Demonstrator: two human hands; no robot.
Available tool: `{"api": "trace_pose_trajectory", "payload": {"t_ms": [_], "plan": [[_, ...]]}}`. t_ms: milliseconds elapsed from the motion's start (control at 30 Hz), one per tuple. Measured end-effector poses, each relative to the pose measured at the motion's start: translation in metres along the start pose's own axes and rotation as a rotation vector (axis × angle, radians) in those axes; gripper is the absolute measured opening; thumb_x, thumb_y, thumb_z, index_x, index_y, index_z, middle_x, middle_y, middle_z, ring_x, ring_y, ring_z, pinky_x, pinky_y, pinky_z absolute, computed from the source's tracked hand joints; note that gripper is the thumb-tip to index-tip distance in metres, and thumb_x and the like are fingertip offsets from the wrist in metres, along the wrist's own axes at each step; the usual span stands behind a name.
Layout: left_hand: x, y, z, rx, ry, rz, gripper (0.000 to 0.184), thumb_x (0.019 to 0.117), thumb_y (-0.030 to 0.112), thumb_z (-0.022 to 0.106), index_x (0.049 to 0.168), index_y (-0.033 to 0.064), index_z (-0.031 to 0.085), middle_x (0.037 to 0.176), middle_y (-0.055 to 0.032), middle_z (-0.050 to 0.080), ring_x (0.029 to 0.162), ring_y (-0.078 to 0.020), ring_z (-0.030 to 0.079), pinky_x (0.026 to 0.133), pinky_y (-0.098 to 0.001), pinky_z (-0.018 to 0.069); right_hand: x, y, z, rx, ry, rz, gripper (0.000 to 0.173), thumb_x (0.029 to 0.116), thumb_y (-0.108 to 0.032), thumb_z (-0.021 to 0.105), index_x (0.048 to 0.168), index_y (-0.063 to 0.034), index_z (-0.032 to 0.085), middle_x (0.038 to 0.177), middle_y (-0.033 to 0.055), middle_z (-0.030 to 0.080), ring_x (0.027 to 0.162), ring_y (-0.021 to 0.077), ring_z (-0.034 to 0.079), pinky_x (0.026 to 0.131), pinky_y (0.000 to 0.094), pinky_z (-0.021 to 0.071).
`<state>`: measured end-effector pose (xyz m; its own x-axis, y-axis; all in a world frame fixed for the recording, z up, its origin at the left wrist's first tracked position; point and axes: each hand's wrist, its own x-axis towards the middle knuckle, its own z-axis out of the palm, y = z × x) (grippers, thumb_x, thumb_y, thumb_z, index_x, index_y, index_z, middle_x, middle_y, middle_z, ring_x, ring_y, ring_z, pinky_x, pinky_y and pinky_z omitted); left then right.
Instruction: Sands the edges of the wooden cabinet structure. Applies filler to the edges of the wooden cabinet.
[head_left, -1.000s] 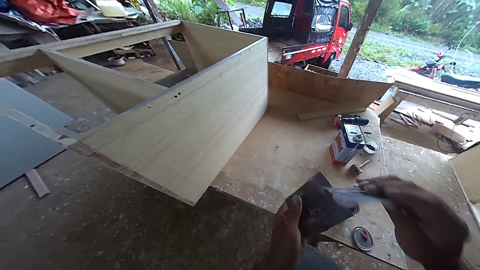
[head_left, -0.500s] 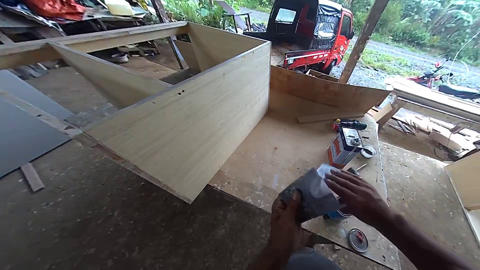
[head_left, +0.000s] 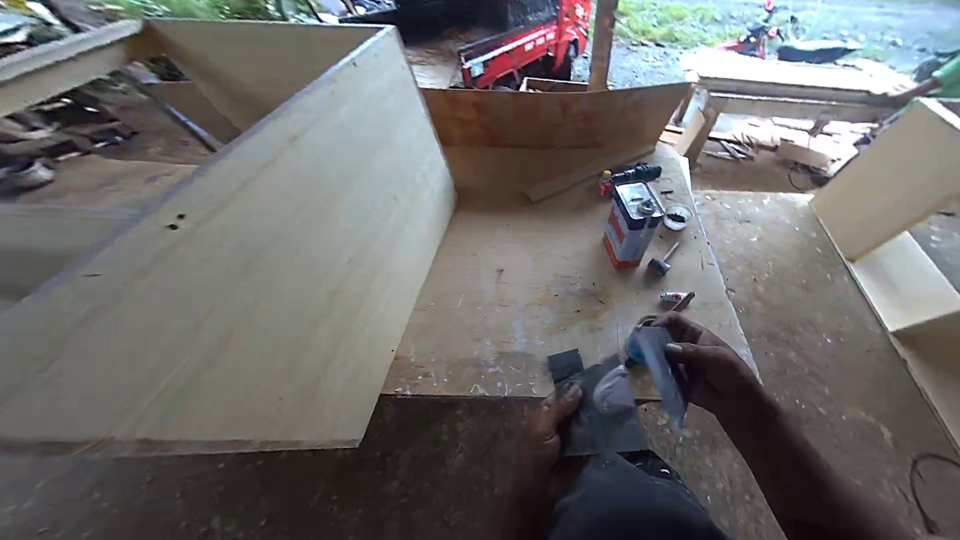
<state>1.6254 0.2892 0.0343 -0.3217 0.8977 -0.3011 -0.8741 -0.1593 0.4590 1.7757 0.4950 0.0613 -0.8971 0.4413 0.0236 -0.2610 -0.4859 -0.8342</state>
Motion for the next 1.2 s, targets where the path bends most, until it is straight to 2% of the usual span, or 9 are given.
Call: {"api": "trace_pose_trajectory", "payload": {"t_ms": [100, 233, 400, 600, 733, 867, 933, 1067, 1200], "plan": [[0.004, 0.000, 0.005, 0.110, -0.046, -0.038, 0.018, 0.1019, 0.013, 0.055, 0.109, 0.0000, 0.065, 0.096, -0.0171, 0.074, 0.084, -0.0230, 0.074, 0.078, -0.0416, 0.0631, -0.011, 0.000, -0.030, -0.366, -0.104, 0.100, 0.019, 0.0928, -0.006, 0.065, 0.112, -0.0056, 0.063, 0.096, 0.0069, 0.072, 0.085, 0.0139, 0.071, 0.078, 0.0350, 0.0610], [0.003, 0.020, -0.009, 0.230, -0.001, 0.106, 0.023, 0.1041, 0.013, 0.050, 0.117, -0.0026, 0.061, 0.099, -0.0185, 0.073, 0.087, -0.0244, 0.074, 0.080, -0.0435, 0.0633, -0.050, -0.010, -0.063, -1.009, 0.222, 0.228, 0.021, 0.0907, -0.006, 0.069, 0.111, -0.0039, 0.067, 0.097, 0.0066, 0.073, 0.087, 0.0140, 0.071, 0.081, 0.0359, 0.0609], [0.009, -0.023, 0.008, 0.251, 0.087, 0.250, 0.021, 0.1064, 0.011, 0.048, 0.120, -0.0008, 0.059, 0.100, -0.0147, 0.074, 0.089, -0.0225, 0.074, 0.082, -0.0421, 0.0630, -0.088, 0.000, -0.009, -1.096, 0.428, -0.407, 0.015, 0.0977, -0.008, 0.063, 0.113, -0.0065, 0.062, 0.108, -0.0003, 0.073, 0.097, 0.0045, 0.070, 0.085, 0.0254, 0.0611], [0.025, -0.082, 0.043, 0.436, 0.011, 0.536, 0.018, 0.1054, 0.008, 0.051, 0.116, 0.0002, 0.064, 0.100, -0.0096, 0.075, 0.089, -0.0176, 0.074, 0.085, -0.0386, 0.0625, -0.102, -0.008, 0.005, -1.475, 0.235, -0.560, 0.031, 0.1040, -0.010, 0.047, 0.129, -0.0044, 0.064, 0.109, 0.0074, 0.072, 0.097, 0.0121, 0.068, 0.086, 0.0264, 0.0586], [0.034, -0.096, 0.049, 0.572, -0.047, 0.552, 0.020, 0.1052, 0.008, 0.053, 0.117, 0.0001, 0.066, 0.103, -0.0097, 0.075, 0.092, -0.0181, 0.073, 0.088, -0.0393, 0.0615, -0.105, -0.031, -0.048, -1.779, -0.126, -0.212, 0.029, 0.0918, 0.001, 0.054, 0.114, -0.0099, 0.069, 0.092, 0.0064, 0.072, 0.086, 0.0269, 0.070, 0.073, 0.0440, 0.0602], [0.038, -0.100, 0.065, 0.418, 0.131, 0.421, 0.020, 0.1073, 0.010, 0.046, 0.121, 0.0014, 0.058, 0.102, -0.0097, 0.074, 0.092, -0.0197, 0.074, 0.085, -0.0413, 0.0629, -0.114, -0.052, -0.145, -1.332, 0.155, 0.345, 0.039, 0.0972, -0.007, 0.058, 0.136, -0.0048, 0.058, 0.109, 0.0179, 0.072, 0.099, 0.0327, 0.072, 0.088, 0.0564, 0.0572], [0.041, -0.101, 0.058, 0.349, 0.212, 0.378, 0.023, 0.1079, 0.016, 0.044, 0.120, 0.0043, 0.060, 0.100, -0.0107, 0.074, 0.089, -0.0211, 0.074, 0.077, -0.0417, 0.0639, -0.134, -0.052, -0.202, -0.761, 0.444, 0.304, 0.044, 0.0877, -0.003, 0.069, 0.128, 0.0001, 0.053, 0.103, 0.0158, 0.072, 0.089, 0.0248, 0.073, 0.082, 0.0444, 0.0622], [0.040, -0.112, 0.031, 0.249, 0.231, 0.254, 0.032, 0.1057, 0.031, 0.051, 0.124, 0.0077, 0.062, 0.109, -0.0143, 0.072, 0.093, -0.0237, 0.073, 0.074, -0.0427, 0.0638, -0.186, -0.005, -0.282, 0.110, 0.888, 0.127, 0.044, 0.0823, 0.010, 0.065, 0.122, -0.0015, 0.051, 0.103, 0.0175, 0.070, 0.088, 0.0280, 0.072, 0.078, 0.0492, 0.0626], [0.047, -0.131, 0.030, 0.169, 0.268, 0.145, 0.041, 0.1038, 0.045, 0.052, 0.121, 0.0103, 0.067, 0.109, -0.0136, 0.073, 0.092, -0.0225, 0.074, 0.070, -0.0404, 0.0642, -0.203, 0.045, -0.309, -0.496, 1.003, 0.320, 0.032, 0.0917, 0.003, 0.066, 0.123, 0.0065, 0.060, 0.107, 0.0171, 0.071, 0.094, 0.0219, 0.072, 0.084, 0.0398, 0.0617]]}}
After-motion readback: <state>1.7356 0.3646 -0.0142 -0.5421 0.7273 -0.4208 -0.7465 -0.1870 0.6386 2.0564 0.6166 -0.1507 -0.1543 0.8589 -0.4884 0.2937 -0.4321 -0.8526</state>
